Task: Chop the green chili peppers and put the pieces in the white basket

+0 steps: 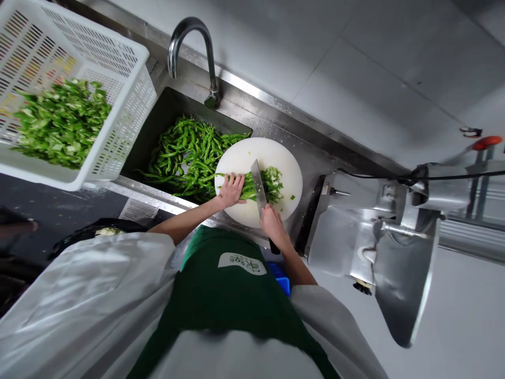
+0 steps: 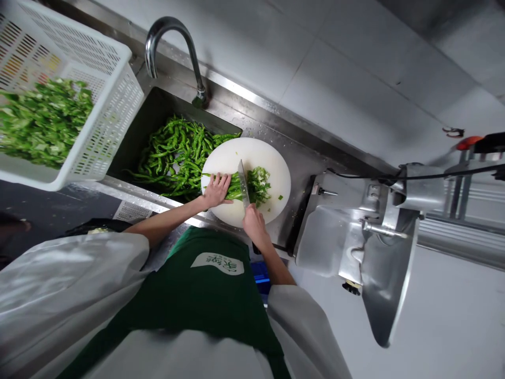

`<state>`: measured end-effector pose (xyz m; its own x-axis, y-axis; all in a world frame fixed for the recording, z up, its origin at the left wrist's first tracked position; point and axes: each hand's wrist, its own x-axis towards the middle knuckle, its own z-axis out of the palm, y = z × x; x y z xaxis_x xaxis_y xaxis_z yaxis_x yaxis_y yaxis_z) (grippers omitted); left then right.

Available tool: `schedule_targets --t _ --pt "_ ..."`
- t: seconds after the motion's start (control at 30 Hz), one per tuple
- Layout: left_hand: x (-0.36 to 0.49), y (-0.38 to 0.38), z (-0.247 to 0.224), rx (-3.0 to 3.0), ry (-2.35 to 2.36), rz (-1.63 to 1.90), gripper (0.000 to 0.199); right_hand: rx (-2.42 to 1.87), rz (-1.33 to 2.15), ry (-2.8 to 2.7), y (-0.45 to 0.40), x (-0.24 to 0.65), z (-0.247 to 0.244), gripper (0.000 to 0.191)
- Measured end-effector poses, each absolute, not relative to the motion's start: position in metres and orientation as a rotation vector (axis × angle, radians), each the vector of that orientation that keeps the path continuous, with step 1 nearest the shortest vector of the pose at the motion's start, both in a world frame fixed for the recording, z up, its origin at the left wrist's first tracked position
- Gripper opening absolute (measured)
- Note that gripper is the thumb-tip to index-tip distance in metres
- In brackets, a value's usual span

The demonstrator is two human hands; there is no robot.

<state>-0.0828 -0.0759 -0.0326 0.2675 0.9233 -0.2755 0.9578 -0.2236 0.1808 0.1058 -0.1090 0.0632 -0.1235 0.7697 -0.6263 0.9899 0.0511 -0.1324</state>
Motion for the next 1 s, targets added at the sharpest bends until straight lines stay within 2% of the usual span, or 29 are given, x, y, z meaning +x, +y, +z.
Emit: schedule_targets --t 0.17,0.23,0.37,0.5,0.63,0.73,0.9,1.0 --pt "-0.082 -0.066 -0.029 2.224 1.726 -0.207 0.107 1.798 -0.735 1.984 -0.086 0.08 0.033 0.028" --pt "-0.083 -0.067 -0.028 2.218 1.745 -0.18 0.11 1.824 -0.74 1.992 -0.076 0.082 0.032 0.027" --pt "-0.089 -0.077 -0.028 2.173 1.868 -0.107 0.126 1.808 -0.745 2.016 -0.07 0.1 0.05 0.025" --pt "-0.096 -0.089 -0.033 2.15 1.927 -0.09 0.129 1.811 -0.684 2.069 -0.088 0.112 0.074 0.027" --pt "-0.096 -0.092 -0.038 2.162 1.874 -0.095 0.112 1.68 -0.74 2.044 -0.106 0.108 0.082 0.026" --pt "-0.097 -0.091 -0.042 2.193 1.805 -0.106 0.098 1.66 -0.773 2.005 -0.104 0.095 0.069 0.026" --pt "-0.1 -0.092 -0.049 2.23 1.789 -0.066 0.092 1.731 -0.755 2.028 -0.08 0.074 0.037 0.03" --pt "-0.093 -0.087 -0.048 2.212 1.82 -0.032 0.09 1.733 -0.788 2.023 -0.067 0.087 0.035 0.03"
